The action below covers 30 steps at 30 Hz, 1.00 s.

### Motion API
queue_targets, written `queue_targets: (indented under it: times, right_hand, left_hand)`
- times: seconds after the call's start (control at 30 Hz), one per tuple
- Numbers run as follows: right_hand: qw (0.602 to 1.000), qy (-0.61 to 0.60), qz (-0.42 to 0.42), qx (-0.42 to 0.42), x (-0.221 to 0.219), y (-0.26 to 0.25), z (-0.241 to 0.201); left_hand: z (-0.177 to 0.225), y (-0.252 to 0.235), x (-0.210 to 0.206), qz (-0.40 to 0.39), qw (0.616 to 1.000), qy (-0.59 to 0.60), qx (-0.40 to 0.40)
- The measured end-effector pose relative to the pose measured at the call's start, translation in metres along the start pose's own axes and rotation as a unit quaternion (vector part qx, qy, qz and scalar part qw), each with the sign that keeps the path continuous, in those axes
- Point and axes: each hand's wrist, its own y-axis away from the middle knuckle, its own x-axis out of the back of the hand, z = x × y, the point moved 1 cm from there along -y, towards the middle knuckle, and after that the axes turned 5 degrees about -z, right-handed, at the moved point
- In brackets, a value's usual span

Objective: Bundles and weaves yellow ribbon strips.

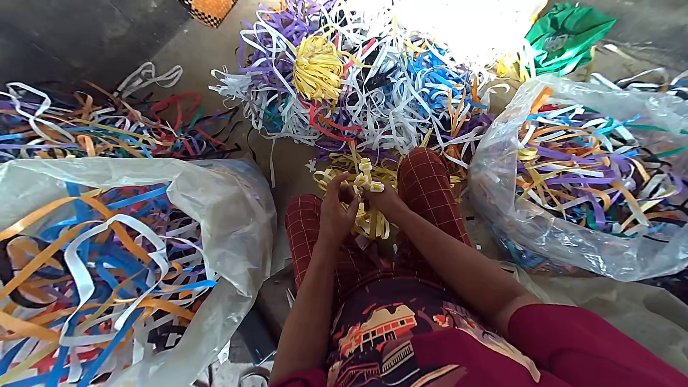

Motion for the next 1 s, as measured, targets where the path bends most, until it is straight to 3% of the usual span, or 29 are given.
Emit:
queue_targets:
  times: [0.17,0.27,0.33,0.4,0.53,0.8,0.9,1.0]
  right_hand:
    - [0.999,0.009,0.025,0.040,0.000,0.000,-0.002]
    - [0.997,0.041,0.017,0.070,0.002,-0.001,-0.001]
    - [0.993,0.078,0.013,0.090,0.003,0.001,-0.003]
    - [0.988,0.120,0.009,0.092,0.004,0.001,-0.005]
    - [0.978,0.168,0.001,0.125,0.007,0.000,-0.003]
    - [0.968,0.177,0.038,0.175,0.020,-0.003,-0.010]
    - [0.968,0.174,0.049,0.172,0.033,0.004,-0.017]
    - [0.986,0.087,0.100,0.106,0.057,0.010,-0.020]
  left_hand:
    - [-0.003,-0.005,-0.013,0.025,0.996,-0.089,-0.009]
    - [-0.006,-0.008,-0.014,0.015,0.993,0.037,0.113]
    - [-0.009,-0.008,-0.012,-0.008,0.964,0.167,0.209]
    - [-0.009,-0.007,-0.010,-0.022,0.936,0.245,0.251]
    - [-0.003,-0.012,-0.010,-0.015,0.945,0.227,0.235]
    - [0.003,-0.046,-0.013,-0.025,0.989,0.014,0.147]
    - [-0.006,-0.056,-0.019,-0.021,0.989,0.034,0.139]
    - [-0.014,-0.066,-0.013,-0.004,0.964,0.152,0.219]
